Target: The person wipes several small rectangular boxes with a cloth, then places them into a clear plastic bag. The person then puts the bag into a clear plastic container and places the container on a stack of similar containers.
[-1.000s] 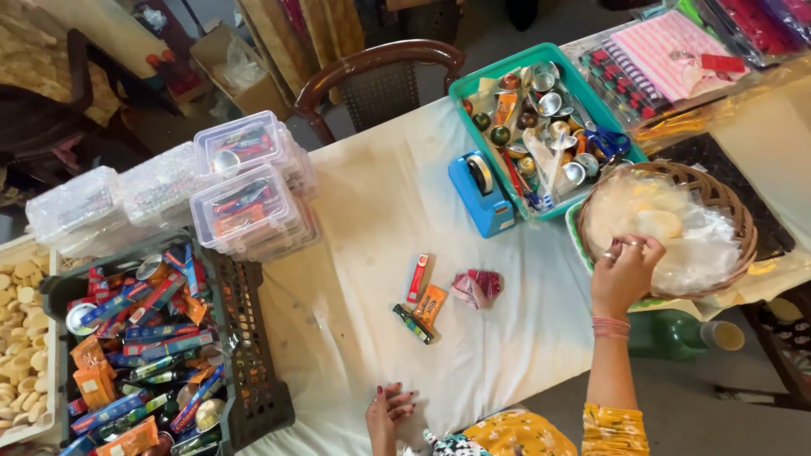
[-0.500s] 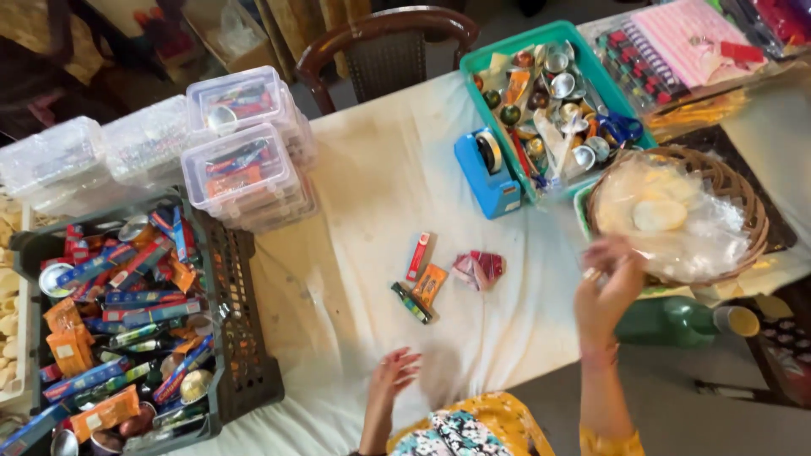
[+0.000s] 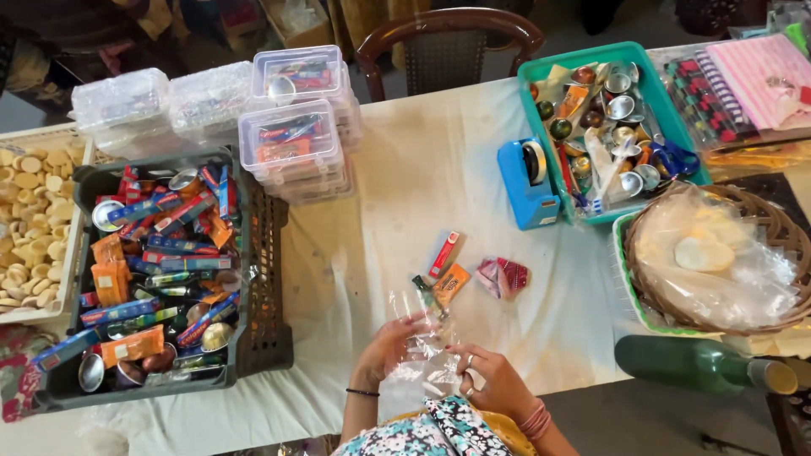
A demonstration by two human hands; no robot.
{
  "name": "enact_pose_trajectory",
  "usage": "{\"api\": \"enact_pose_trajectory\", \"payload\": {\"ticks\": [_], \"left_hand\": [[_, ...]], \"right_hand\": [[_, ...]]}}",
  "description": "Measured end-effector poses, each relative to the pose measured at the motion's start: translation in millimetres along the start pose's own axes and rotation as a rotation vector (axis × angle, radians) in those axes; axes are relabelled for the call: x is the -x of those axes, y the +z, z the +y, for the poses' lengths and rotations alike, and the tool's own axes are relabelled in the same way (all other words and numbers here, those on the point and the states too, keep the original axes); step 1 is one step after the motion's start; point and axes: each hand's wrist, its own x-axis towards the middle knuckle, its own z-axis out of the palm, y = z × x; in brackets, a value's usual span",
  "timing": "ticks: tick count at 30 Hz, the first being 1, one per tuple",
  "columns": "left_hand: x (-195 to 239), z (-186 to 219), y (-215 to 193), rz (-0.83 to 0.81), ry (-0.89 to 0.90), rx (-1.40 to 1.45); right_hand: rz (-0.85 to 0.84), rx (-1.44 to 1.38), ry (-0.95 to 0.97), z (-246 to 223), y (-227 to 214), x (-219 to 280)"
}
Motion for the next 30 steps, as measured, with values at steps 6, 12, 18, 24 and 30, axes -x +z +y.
{"api": "enact_pose_trajectory", "payload": {"ticks": [6, 12, 18, 24, 30], "left_hand": [[-7, -20, -36, 0.197, 0.157, -0.059], [2, -5, 1, 0.321, 0.198, -0.266], [-3, -8, 1, 0.22, 0.22, -0.294], [-2, -1, 1, 0.132, 0.26, -0.306], [14, 4, -22, 0.24, 0.335, -0.36]], "right_hand": [[0.125, -0.007, -0.097, 44, 18, -22], [0.278, -0.477, 0.298, 48, 31, -77], [0.195, -0.735, 0.302, 113, 35, -105], [0.205, -0.799, 0.233, 100, 24, -108], [0.715, -1.236, 0.435, 164, 35, -106]]}}
